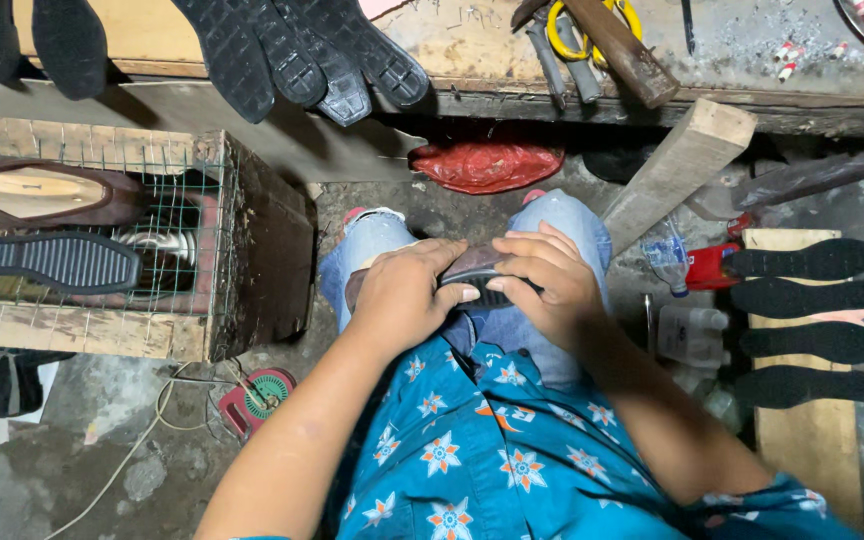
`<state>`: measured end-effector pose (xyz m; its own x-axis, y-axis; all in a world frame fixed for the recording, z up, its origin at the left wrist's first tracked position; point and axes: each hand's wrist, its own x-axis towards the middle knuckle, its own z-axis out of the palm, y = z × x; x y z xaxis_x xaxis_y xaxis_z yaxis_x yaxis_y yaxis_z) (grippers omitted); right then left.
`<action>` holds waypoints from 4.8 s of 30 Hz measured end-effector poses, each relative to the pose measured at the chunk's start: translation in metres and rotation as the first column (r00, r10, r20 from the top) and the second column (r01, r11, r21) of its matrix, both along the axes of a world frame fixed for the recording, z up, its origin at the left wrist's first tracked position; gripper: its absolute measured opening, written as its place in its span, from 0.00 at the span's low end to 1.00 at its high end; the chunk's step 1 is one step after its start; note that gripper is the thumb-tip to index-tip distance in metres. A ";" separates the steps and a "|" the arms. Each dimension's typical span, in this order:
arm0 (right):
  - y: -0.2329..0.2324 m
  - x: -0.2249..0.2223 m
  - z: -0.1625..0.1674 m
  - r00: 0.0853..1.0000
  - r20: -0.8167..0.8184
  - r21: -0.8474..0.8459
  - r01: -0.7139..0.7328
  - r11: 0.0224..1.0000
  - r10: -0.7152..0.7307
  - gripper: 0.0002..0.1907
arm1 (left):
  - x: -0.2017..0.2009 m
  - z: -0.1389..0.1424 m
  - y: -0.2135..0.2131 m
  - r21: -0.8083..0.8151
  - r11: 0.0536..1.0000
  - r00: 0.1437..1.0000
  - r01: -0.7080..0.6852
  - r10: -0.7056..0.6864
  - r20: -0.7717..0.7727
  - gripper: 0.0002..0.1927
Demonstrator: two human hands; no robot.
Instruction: The person uses a curved metal tool to press and shape the sole and upper of a brown shoe held on their lap. They repeatedly run the tool along the edges and surface of the shoe, rotating it to access different areas.
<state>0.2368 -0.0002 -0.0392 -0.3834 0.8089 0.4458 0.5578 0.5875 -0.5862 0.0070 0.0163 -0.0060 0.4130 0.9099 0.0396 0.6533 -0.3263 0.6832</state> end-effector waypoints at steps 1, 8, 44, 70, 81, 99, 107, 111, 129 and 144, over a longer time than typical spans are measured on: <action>0.000 -0.001 0.000 1.000 -0.019 0.010 0.004 1.000 -0.004 0.10 | 0.000 0.001 0.000 -0.011 1.000 1.000 -0.005 0.005 -0.011 0.28; 0.002 -0.009 0.003 0.997 -0.061 0.056 0.041 0.998 -0.038 0.13 | 0.001 -0.002 -0.005 0.029 1.000 1.000 -0.009 0.009 -0.017 0.29; -0.007 0.014 -0.004 0.951 -0.234 -0.292 0.127 0.948 -0.200 0.14 | 0.018 -0.002 -0.003 0.076 0.997 1.000 0.013 -0.013 -0.009 0.29; -0.021 0.021 -0.006 0.948 -0.280 -0.195 0.097 0.976 -0.151 0.09 | 0.032 0.008 0.005 0.027 0.993 0.992 0.118 -0.119 0.031 0.27; -0.017 0.020 -0.024 0.872 -0.427 -0.425 0.040 0.904 -0.239 0.23 | 0.033 0.003 -0.001 0.149 0.986 0.996 0.079 -0.086 0.039 0.25; -0.014 0.014 0.065 0.977 -0.212 -0.131 -0.009 0.991 -0.019 0.14 | 0.020 0.048 -0.005 0.070 0.997 0.952 0.037 -0.056 0.300 0.24; -0.016 0.002 0.060 0.970 -0.232 -0.129 0.039 0.991 -0.069 0.09 | 0.017 0.036 -0.013 0.162 0.987 0.949 0.002 -0.054 0.312 0.24; -0.017 0.003 0.048 0.929 -0.330 -0.243 0.087 0.966 -0.167 0.16 | 0.017 0.032 -0.018 0.226 0.974 0.954 -0.016 -0.053 0.296 0.25; -0.025 -0.015 0.062 0.965 -0.245 -0.024 0.091 0.996 -0.094 0.16 | 0.003 0.041 -0.027 0.227 0.962 0.913 -0.150 0.047 0.405 0.23; -0.015 -0.028 0.048 0.581 -0.814 -0.264 -0.329 0.907 -0.026 0.27 | -0.007 0.038 -0.036 0.312 0.925 0.887 -0.215 0.052 0.458 0.25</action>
